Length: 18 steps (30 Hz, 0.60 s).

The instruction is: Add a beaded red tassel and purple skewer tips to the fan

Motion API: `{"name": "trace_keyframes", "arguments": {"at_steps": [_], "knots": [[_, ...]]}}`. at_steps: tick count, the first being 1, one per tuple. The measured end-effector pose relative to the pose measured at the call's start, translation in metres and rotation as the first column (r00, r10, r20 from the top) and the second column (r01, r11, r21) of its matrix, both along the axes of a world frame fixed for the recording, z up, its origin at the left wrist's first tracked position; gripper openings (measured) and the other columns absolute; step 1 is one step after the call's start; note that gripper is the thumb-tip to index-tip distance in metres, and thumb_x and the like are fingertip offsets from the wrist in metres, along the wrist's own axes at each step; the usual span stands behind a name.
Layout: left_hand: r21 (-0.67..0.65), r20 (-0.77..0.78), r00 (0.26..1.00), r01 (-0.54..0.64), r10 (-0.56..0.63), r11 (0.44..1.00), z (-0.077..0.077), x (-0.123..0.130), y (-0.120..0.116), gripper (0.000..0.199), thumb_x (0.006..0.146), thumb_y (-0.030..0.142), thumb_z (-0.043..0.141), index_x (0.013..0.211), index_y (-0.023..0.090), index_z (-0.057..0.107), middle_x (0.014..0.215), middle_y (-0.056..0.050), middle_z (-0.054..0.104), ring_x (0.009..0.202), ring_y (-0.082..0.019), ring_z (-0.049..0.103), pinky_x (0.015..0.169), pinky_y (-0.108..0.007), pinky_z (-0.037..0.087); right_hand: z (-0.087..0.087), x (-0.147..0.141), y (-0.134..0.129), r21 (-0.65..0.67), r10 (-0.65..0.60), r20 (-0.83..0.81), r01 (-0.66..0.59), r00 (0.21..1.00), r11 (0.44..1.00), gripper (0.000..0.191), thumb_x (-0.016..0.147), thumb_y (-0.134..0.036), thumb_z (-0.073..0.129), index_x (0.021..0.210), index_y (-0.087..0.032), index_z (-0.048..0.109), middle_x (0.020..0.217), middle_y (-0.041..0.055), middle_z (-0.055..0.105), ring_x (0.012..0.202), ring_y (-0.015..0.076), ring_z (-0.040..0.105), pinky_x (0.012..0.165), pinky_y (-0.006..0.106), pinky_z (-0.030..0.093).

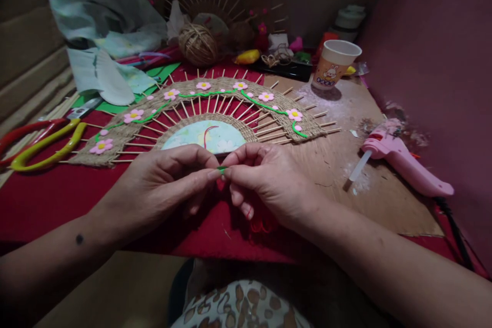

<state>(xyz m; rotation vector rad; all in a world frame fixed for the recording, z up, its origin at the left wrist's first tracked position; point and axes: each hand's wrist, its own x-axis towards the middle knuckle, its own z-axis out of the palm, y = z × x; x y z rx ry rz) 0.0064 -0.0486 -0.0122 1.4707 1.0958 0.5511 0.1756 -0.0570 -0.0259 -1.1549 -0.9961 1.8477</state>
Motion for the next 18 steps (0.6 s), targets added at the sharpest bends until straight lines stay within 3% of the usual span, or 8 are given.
{"name": "trace_keyframes", "arguments": {"at_steps": [4, 10, 18], "knots": [[0.088, -0.034, 0.999, 0.001, 0.002, 0.996, 0.0008, 0.0002, 0.0001, 0.015, 0.087, 0.027, 0.052, 0.077, 0.016, 0.055, 0.047, 0.006, 0.051, 0.042, -0.006, 0.048, 0.043, -0.015, 0.038, -0.0008, 0.0004, 0.0025, -0.036, -0.012, -0.049, 0.011, 0.999, 0.999, 0.011, 0.072, -0.02, 0.064, 0.074, -0.017, 0.054, 0.041, -0.0041, 0.055, 0.028, 0.0065, 0.043, 0.029, 0.013, 0.034], [-0.006, 0.008, 1.0, -0.018, 0.018, 1.0, 0.0007, 0.0016, 0.0012, 0.008, 0.082, 0.024, 0.057, 0.082, 0.016, 0.055, 0.051, 0.006, 0.053, 0.041, -0.006, 0.048, 0.041, -0.015, 0.039, 0.0003, 0.0007, 0.0043, -0.044, -0.016, -0.056, 0.014, 0.998, 0.999, 0.01, 0.071, -0.018, 0.063, 0.073, -0.015, 0.054, 0.04, -0.0037, 0.054, 0.028, 0.0053, 0.041, 0.029, 0.012, 0.032], [0.135, -0.072, 0.996, -0.034, 0.044, 0.99, 0.0021, 0.0031, -0.0017, 0.009, 0.082, 0.022, 0.057, 0.078, 0.015, 0.058, 0.05, 0.005, 0.053, 0.04, -0.005, 0.046, 0.039, -0.013, 0.035, -0.0006, 0.0021, 0.0039, -0.041, 0.004, -0.064, -0.007, 0.998, 0.999, 0.005, 0.072, -0.017, 0.061, 0.072, -0.015, 0.057, 0.041, -0.003, 0.054, 0.028, 0.005, 0.04, 0.029, 0.012, 0.029]]}}
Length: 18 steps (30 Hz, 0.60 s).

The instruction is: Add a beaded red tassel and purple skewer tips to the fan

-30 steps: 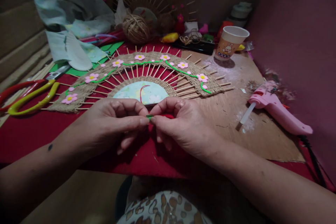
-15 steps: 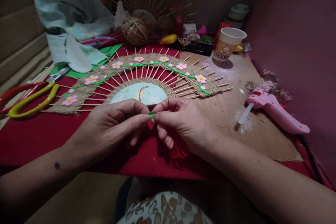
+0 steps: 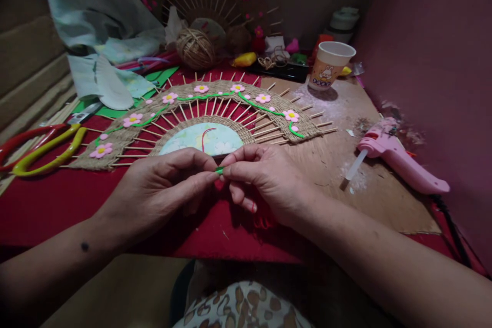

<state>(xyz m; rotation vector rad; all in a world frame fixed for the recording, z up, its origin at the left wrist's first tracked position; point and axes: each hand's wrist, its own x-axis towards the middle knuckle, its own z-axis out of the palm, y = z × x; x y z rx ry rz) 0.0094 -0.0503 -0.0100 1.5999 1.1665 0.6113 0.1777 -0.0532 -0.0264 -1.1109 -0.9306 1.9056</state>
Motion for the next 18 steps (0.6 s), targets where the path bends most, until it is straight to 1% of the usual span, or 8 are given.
{"name": "trace_keyframes", "arguments": {"at_steps": [3, 6, 10, 13, 16, 18], "knots": [[-0.027, -0.002, 1.0, -0.004, 0.004, 1.0, 0.0013, -0.0001, 0.0005, 0.009, 0.083, 0.022, 0.057, 0.078, 0.014, 0.057, 0.049, 0.006, 0.052, 0.04, -0.005, 0.047, 0.039, -0.013, 0.036, -0.0003, 0.0, -0.0004, 0.004, -0.005, 0.018, 0.005, 1.0, 1.0, 0.005, 0.071, -0.017, 0.062, 0.072, -0.015, 0.057, 0.041, -0.003, 0.054, 0.029, 0.0052, 0.04, 0.029, 0.013, 0.029], [-0.055, 0.001, 1.0, -0.004, 0.005, 0.998, 0.0013, -0.0009, 0.0006, 0.011, 0.083, 0.023, 0.056, 0.077, 0.015, 0.056, 0.047, 0.006, 0.051, 0.04, -0.006, 0.047, 0.04, -0.013, 0.036, -0.0001, -0.0006, -0.0012, 0.034, -0.006, 0.048, 0.005, 0.999, 0.999, 0.006, 0.071, -0.018, 0.063, 0.072, -0.015, 0.058, 0.041, -0.0037, 0.054, 0.03, 0.0055, 0.041, 0.03, 0.014, 0.031], [-0.065, 0.003, 1.0, 0.001, -0.001, 0.998, -0.0008, -0.0024, -0.0002, 0.012, 0.084, 0.025, 0.055, 0.076, 0.016, 0.056, 0.046, 0.006, 0.051, 0.04, -0.006, 0.047, 0.04, -0.014, 0.036, 0.0013, -0.0017, -0.0027, 0.091, -0.02, 0.142, 0.007, 0.99, 0.996, 0.006, 0.072, -0.02, 0.062, 0.073, -0.016, 0.058, 0.042, -0.0046, 0.054, 0.031, 0.0058, 0.041, 0.03, 0.015, 0.031], [-0.099, 0.016, 1.0, -0.002, 0.003, 0.995, -0.003, -0.003, -0.0002, 0.014, 0.084, 0.026, 0.055, 0.075, 0.016, 0.054, 0.045, 0.006, 0.05, 0.04, -0.007, 0.047, 0.04, -0.014, 0.036, 0.0016, -0.0023, -0.0053, 0.178, -0.041, 0.253, -0.004, 0.967, 0.984, 0.005, 0.074, -0.02, 0.06, 0.075, -0.016, 0.059, 0.043, -0.0049, 0.054, 0.032, 0.0057, 0.042, 0.032, 0.015, 0.031], [-0.17, 0.038, 0.999, 0.006, 0.001, 0.985, -0.0043, -0.0036, 0.0009, 0.016, 0.084, 0.029, 0.054, 0.074, 0.017, 0.053, 0.043, 0.006, 0.048, 0.038, -0.007, 0.044, 0.037, -0.015, 0.034, 0.0008, -0.0026, -0.0082, 0.327, -0.096, 0.366, -0.031, 0.926, 0.944, 0.005, 0.073, -0.017, 0.061, 0.078, -0.016, 0.061, 0.046, -0.0051, 0.055, 0.037, 0.0061, 0.047, 0.036, 0.015, 0.035], [-0.212, 0.048, 0.999, 0.025, -0.015, 0.977, -0.0038, -0.0045, 0.0022, 0.017, 0.084, 0.03, 0.053, 0.074, 0.017, 0.053, 0.042, 0.006, 0.047, 0.036, -0.006, 0.043, 0.036, -0.015, 0.033, 0.0008, -0.0027, -0.0087, 0.377, -0.114, 0.395, -0.048, 0.912, 0.925, 0.005, 0.072, -0.014, 0.061, 0.077, -0.016, 0.061, 0.047, -0.0052, 0.055, 0.041, 0.0059, 0.048, 0.039, 0.015, 0.035]]}}
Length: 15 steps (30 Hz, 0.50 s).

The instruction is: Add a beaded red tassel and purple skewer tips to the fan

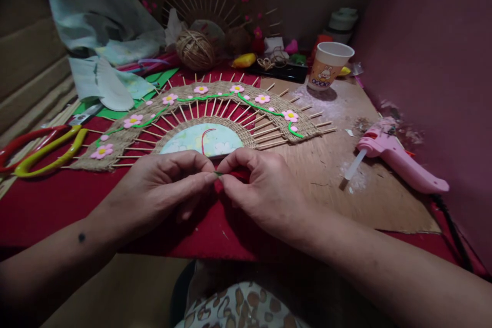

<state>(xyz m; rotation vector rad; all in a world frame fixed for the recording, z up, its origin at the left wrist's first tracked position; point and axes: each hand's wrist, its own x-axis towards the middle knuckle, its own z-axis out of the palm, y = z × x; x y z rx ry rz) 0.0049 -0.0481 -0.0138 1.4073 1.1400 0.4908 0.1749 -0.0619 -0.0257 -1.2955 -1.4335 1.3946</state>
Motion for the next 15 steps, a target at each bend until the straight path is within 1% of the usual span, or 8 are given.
{"name": "trace_keyframes", "arguments": {"at_steps": [1, 3, 6, 8, 10, 12, 15], "knots": [[-0.012, 0.007, 1.0, 0.008, -0.008, 1.0, 0.0006, -0.0005, 0.0008, 0.017, 0.084, 0.03, 0.053, 0.074, 0.016, 0.053, 0.042, 0.006, 0.047, 0.036, -0.006, 0.042, 0.036, -0.015, 0.033, 0.0003, 0.0, 0.0004, -0.02, 0.003, -0.01, -0.003, 1.0, 1.0, 0.004, 0.073, -0.014, 0.06, 0.076, -0.015, 0.061, 0.046, -0.0054, 0.054, 0.04, 0.0056, 0.048, 0.038, 0.014, 0.034], [-0.017, 0.029, 0.999, 0.014, -0.013, 1.0, 0.0022, -0.0013, 0.0023, 0.015, 0.083, 0.028, 0.056, 0.075, 0.016, 0.055, 0.044, 0.007, 0.048, 0.037, -0.005, 0.042, 0.036, -0.013, 0.032, 0.0011, 0.0002, 0.0022, -0.12, 0.005, -0.084, -0.015, 0.996, 0.993, 0.001, 0.074, -0.016, 0.06, 0.073, -0.015, 0.06, 0.042, -0.0061, 0.051, 0.037, 0.0049, 0.044, 0.036, 0.014, 0.029], [0.015, 0.055, 0.998, 0.002, -0.003, 1.0, 0.0034, -0.0015, 0.0038, 0.01, 0.078, 0.022, 0.063, 0.082, 0.016, 0.056, 0.051, 0.007, 0.053, 0.041, -0.004, 0.046, 0.038, -0.011, 0.034, 0.0016, 0.001, 0.0049, -0.229, -0.04, -0.204, -0.008, 0.978, 0.973, 0.008, 0.073, -0.021, 0.063, 0.07, -0.015, 0.058, 0.038, -0.0069, 0.047, 0.033, 0.0041, 0.038, 0.034, 0.014, 0.025], [0.032, 0.077, 0.997, -0.009, 0.007, 0.999, 0.003, -0.0011, 0.0037, 0.015, 0.076, 0.019, 0.065, 0.088, 0.017, 0.056, 0.053, 0.007, 0.056, 0.043, -0.005, 0.05, 0.04, -0.011, 0.038, 0.0011, 0.0017, 0.0058, -0.255, -0.053, -0.239, -0.009, 0.97, 0.967, 0.009, 0.072, -0.022, 0.064, 0.069, -0.015, 0.059, 0.038, -0.0069, 0.046, 0.032, 0.0038, 0.036, 0.034, 0.015, 0.024], [0.03, 0.116, 0.993, -0.029, 0.025, 0.999, 0.0021, -0.0005, 0.0032, 0.018, 0.076, 0.018, 0.064, 0.091, 0.018, 0.054, 0.051, 0.007, 0.055, 0.042, -0.005, 0.051, 0.04, -0.011, 0.039, 0.0006, 0.0023, 0.0059, -0.27, -0.054, -0.246, -0.014, 0.968, 0.963, 0.01, 0.072, -0.022, 0.064, 0.069, -0.015, 0.059, 0.037, -0.007, 0.045, 0.032, 0.0036, 0.035, 0.034, 0.015, 0.022], [-0.001, 0.154, 0.987, -0.04, 0.04, 0.999, 0.0015, -0.0002, 0.0027, 0.021, 0.077, 0.019, 0.064, 0.095, 0.019, 0.052, 0.048, 0.008, 0.054, 0.039, -0.006, 0.05, 0.036, -0.011, 0.038, 0.0003, 0.0027, 0.0056, -0.267, -0.055, -0.249, -0.014, 0.967, 0.964, 0.01, 0.072, -0.023, 0.064, 0.068, -0.015, 0.059, 0.038, -0.0067, 0.046, 0.032, 0.0034, 0.035, 0.034, 0.015, 0.022], [-0.074, 0.183, 0.983, -0.009, 0.023, 0.997, 0.0013, 0.0005, 0.0028, 0.022, 0.079, 0.022, 0.062, 0.098, 0.02, 0.049, 0.047, 0.007, 0.056, 0.033, -0.007, 0.048, 0.032, -0.012, 0.035, -0.0003, 0.0031, 0.0054, -0.253, -0.053, -0.247, -0.011, 0.968, 0.967, 0.011, 0.072, -0.023, 0.065, 0.067, -0.015, 0.059, 0.04, -0.0063, 0.047, 0.032, 0.0033, 0.035, 0.033, 0.015, 0.021]]}}
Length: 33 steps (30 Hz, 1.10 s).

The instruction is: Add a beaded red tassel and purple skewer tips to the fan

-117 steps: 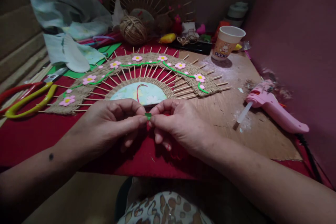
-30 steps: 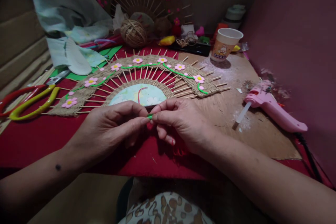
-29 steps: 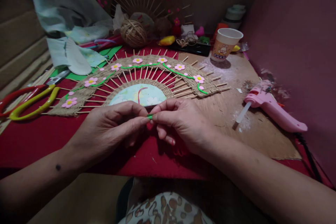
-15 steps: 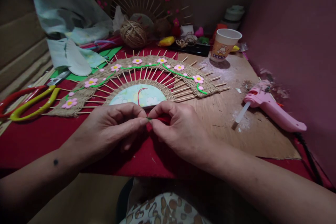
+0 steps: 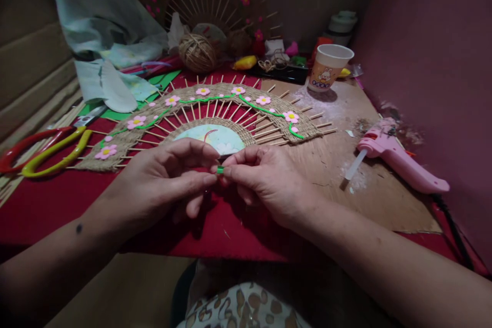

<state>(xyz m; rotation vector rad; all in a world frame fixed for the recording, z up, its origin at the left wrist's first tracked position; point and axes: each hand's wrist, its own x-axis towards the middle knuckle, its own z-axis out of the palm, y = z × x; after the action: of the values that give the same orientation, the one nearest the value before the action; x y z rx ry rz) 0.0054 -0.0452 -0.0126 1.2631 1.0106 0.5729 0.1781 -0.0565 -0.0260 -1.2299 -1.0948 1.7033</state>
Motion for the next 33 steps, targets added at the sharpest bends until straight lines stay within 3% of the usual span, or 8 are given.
{"name": "trace_keyframes", "arguments": {"at_steps": [5, 9, 11, 13, 16, 21, 26, 33], "knots": [[-0.006, 0.005, 1.0, 0.009, -0.009, 1.0, -0.001, 0.003, 0.0, 0.017, 0.08, 0.021, 0.061, 0.092, 0.019, 0.049, 0.054, 0.006, 0.057, 0.04, -0.008, 0.053, 0.036, -0.016, 0.043, -0.002, -0.001, 0.001, -0.033, 0.01, -0.003, -0.01, 1.0, 0.999, 0.011, 0.072, -0.025, 0.065, 0.069, -0.016, 0.059, 0.036, -0.0074, 0.043, 0.03, 0.0035, 0.03, 0.032, 0.016, 0.017], [0.207, 0.004, 0.999, -0.048, 0.048, 0.977, -0.005, 0.004, -0.002, 0.011, 0.08, 0.018, 0.06, 0.084, 0.019, 0.049, 0.059, 0.007, 0.055, 0.043, -0.007, 0.053, 0.037, -0.016, 0.043, -0.002, -0.002, 0.002, -0.032, -0.031, -0.019, 0.031, 0.999, 0.999, 0.009, 0.071, -0.021, 0.065, 0.068, -0.016, 0.058, 0.039, -0.0072, 0.045, 0.031, 0.0031, 0.032, 0.032, 0.016, 0.019], [0.419, -0.03, 0.997, -0.048, 0.067, 0.907, -0.009, 0.003, -0.003, 0.008, 0.08, 0.015, 0.059, 0.083, 0.018, 0.053, 0.065, 0.005, 0.057, 0.05, -0.006, 0.055, 0.046, -0.016, 0.046, -0.002, -0.001, 0.001, -0.039, -0.02, -0.029, 0.019, 0.999, 0.999, 0.007, 0.071, -0.021, 0.064, 0.069, -0.016, 0.058, 0.038, -0.0073, 0.044, 0.031, 0.0033, 0.031, 0.032, 0.016, 0.018], [0.63, -0.097, 0.992, -0.005, 0.085, 0.777, -0.013, 0.002, -0.004, 0.008, 0.08, 0.011, 0.059, 0.084, 0.017, 0.057, 0.073, 0.003, 0.061, 0.061, -0.006, 0.058, 0.058, -0.016, 0.048, -0.002, 0.0, 0.001, -0.049, -0.003, -0.041, 0.001, 0.999, 0.999, 0.006, 0.072, -0.021, 0.063, 0.07, -0.016, 0.059, 0.036, -0.0075, 0.042, 0.03, 0.0036, 0.03, 0.032, 0.016, 0.018], [0.789, -0.212, 0.972, 0.112, 0.097, 0.604, -0.017, -0.001, -0.005, 0.012, 0.08, 0.008, 0.058, 0.088, 0.016, 0.061, 0.079, 0.002, 0.063, 0.071, -0.006, 0.058, 0.067, -0.016, 0.046, -0.001, 0.001, 0.0, -0.046, 0.002, -0.048, -0.004, 0.999, 0.999, 0.004, 0.071, -0.019, 0.062, 0.07, -0.016, 0.059, 0.037, -0.0073, 0.043, 0.031, 0.0039, 0.03, 0.032, 0.017, 0.018], [0.854, -0.296, 0.95, 0.217, 0.098, 0.473, -0.017, -0.003, -0.006, 0.011, 0.081, 0.008, 0.057, 0.089, 0.013, 0.061, 0.081, 0.0, 0.063, 0.075, -0.007, 0.058, 0.073, -0.017, 0.045, 0.001, 0.001, 0.001, -0.047, 0.018, -0.063, -0.021, 0.998, 0.999, 0.004, 0.068, -0.016, 0.061, 0.067, -0.016, 0.058, 0.037, -0.0072, 0.042, 0.031, 0.0038, 0.03, 0.033, 0.017, 0.018], [0.866, -0.286, 0.952, 0.21, 0.106, 0.454, -0.015, -0.002, -0.005, 0.015, 0.08, 0.006, 0.058, 0.093, 0.014, 0.061, 0.085, -0.001, 0.065, 0.078, -0.008, 0.06, 0.073, -0.017, 0.045, 0.001, 0.001, 0.001, -0.015, 0.038, -0.062, -0.038, 0.997, 0.999, 0.008, 0.07, -0.018, 0.061, 0.064, -0.015, 0.057, 0.037, -0.0067, 0.042, 0.032, 0.0037, 0.031, 0.034, 0.017, 0.02], [0.892, -0.312, 0.94, 0.239, 0.139, 0.385, -0.014, -0.001, -0.006, 0.01, 0.082, 0.006, 0.056, 0.089, 0.009, 0.062, 0.081, -0.003, 0.065, 0.077, -0.008, 0.06, 0.075, -0.016, 0.045, 0.001, -0.001, -0.002, -0.011, 0.016, -0.036, -0.016, 0.999, 1.0, 0.01, 0.074, -0.019, 0.059, 0.066, -0.016, 0.057, 0.037, -0.008, 0.04, 0.032, 0.0034, 0.028, 0.032, 0.016, 0.017]]}}
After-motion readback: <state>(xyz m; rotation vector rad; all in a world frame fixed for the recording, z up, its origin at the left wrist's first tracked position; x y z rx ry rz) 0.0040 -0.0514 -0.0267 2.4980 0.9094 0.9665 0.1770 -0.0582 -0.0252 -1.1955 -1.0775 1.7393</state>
